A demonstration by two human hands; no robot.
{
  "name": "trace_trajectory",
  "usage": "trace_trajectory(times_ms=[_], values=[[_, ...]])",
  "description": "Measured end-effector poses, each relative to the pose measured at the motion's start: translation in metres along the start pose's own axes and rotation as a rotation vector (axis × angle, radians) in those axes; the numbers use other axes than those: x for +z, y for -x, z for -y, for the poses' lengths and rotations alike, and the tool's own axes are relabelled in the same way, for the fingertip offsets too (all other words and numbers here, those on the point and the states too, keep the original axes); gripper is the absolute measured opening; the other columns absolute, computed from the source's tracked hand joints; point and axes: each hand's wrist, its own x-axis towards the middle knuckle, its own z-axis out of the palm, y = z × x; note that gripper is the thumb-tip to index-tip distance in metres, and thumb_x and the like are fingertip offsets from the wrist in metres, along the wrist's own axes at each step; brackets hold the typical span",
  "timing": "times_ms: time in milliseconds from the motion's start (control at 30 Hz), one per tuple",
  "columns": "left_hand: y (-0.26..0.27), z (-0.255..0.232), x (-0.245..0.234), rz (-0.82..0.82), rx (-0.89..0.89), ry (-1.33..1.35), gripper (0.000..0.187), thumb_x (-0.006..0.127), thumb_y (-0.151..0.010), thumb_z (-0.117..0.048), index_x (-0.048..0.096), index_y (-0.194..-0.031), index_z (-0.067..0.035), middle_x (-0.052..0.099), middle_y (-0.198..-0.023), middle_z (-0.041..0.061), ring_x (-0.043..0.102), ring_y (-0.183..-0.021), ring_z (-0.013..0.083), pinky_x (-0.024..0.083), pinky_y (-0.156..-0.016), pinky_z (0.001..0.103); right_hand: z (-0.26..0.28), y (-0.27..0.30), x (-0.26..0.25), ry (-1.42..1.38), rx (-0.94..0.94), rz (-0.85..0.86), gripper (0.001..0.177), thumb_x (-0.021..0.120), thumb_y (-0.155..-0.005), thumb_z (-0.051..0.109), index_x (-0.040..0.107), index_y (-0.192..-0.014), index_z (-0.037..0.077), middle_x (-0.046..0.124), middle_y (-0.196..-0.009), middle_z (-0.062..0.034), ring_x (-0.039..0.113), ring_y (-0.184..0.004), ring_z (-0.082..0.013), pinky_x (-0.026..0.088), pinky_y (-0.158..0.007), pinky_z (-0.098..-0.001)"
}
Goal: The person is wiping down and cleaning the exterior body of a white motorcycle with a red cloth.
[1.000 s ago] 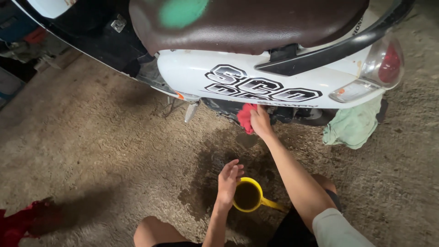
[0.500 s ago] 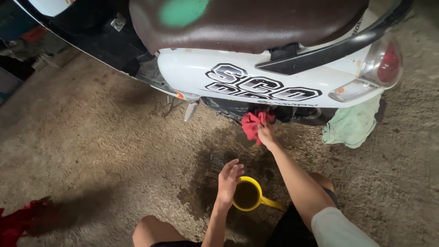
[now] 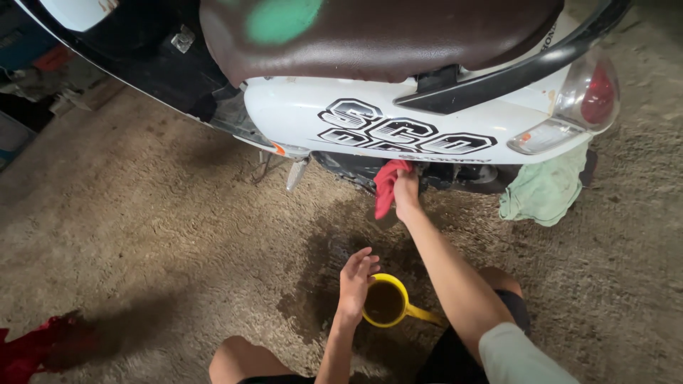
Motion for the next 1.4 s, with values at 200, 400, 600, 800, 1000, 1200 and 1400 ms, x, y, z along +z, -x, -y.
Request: trace_trajectory(times_ms=[200,400,600,800,1000,1200,1400], values=[[0.003,-0.006,0.004,0.0,-0.015,-0.011,0.042,0.057,-0.099,-0.029,0.062,-0.136,-0.009,0.074,-0.118,0.005,0.068,-0.101,0.0146,0.053,-0.083,0.03,-0.067,-0.017,-0.026,0.267,-0.258,-0.02,0.055,0.055,-0.108,0.025,0.03,-0.153,0.005,0.052,-0.137,-0.0057,0.056,-0.115,-0.0127,0.045,-0.094,-0.027],[0.005,-0.005,-0.002,-0.014,0.007,0.0,0.043,0.057,-0.1,-0.029,0.061,-0.137,-0.008,0.073,-0.118,0.005,0.067,-0.1,0.0147,0.053,-0.084,0.03,-0.022,-0.017,-0.014,0.091,0.371,-0.088,0.032,0.049,-0.107,0.034,0.058,-0.131,0.015,0.067,-0.119,-0.0067,0.065,-0.097,-0.019,0.054,-0.08,-0.0387],[-0.004,0.006,-0.003,0.01,0.019,0.033,0.043,0.057,-0.1,-0.029,0.061,-0.137,-0.007,0.073,-0.117,0.005,0.067,-0.099,0.0149,0.054,-0.083,0.031,0.017,0.023,0.028,-0.009,0.107,-0.075,0.03,0.042,-0.106,0.021,0.049,-0.133,0.012,0.064,-0.116,-0.0069,0.066,-0.099,-0.0162,0.055,-0.085,-0.0327],[-0.013,0.005,0.002,0.019,0.026,0.0,0.042,0.055,-0.101,-0.028,0.061,-0.137,-0.008,0.074,-0.118,0.005,0.068,-0.099,0.0138,0.053,-0.083,0.029,0.022,0.055,0.04,0.003,-0.233,0.083,0.062,0.046,-0.1,0.01,0.023,-0.158,0.009,0.058,-0.139,-0.0102,0.06,-0.113,-0.0164,0.048,-0.095,-0.0305],[-0.009,0.001,0.005,0.004,0.024,0.003,0.041,0.055,-0.101,-0.026,0.061,-0.137,-0.008,0.074,-0.118,0.005,0.068,-0.099,0.0135,0.052,-0.081,0.028,0.072,0.088,0.05,0.504,0.058,0.068,0.07,0.044,-0.1,0.014,0.02,-0.166,0.017,0.067,-0.128,-0.0208,0.064,-0.102,-0.0306,0.05,-0.09,-0.0362],[-0.004,0.0,0.005,0.001,0.011,0.022,0.041,0.056,-0.101,-0.025,0.061,-0.137,-0.008,0.073,-0.117,0.005,0.067,-0.099,0.013,0.052,-0.081,0.028,0.048,0.071,0.063,0.007,-0.069,0.014,0.045,0.043,-0.104,0.014,0.043,-0.148,0.005,0.063,-0.136,-0.0123,0.064,-0.115,-0.0193,0.049,-0.101,-0.0366],[-0.009,0.013,0.017,0.075,0.059,0.004,0.041,0.054,-0.101,-0.024,0.061,-0.137,-0.006,0.073,-0.117,0.006,0.068,-0.1,0.0146,0.053,-0.081,0.03,0.088,0.107,0.089,-0.457,0.31,0.27,0.03,0.036,-0.108,0.022,0.055,-0.125,0.006,0.066,-0.123,-0.0096,0.067,-0.109,-0.0221,0.051,-0.101,-0.0469]])
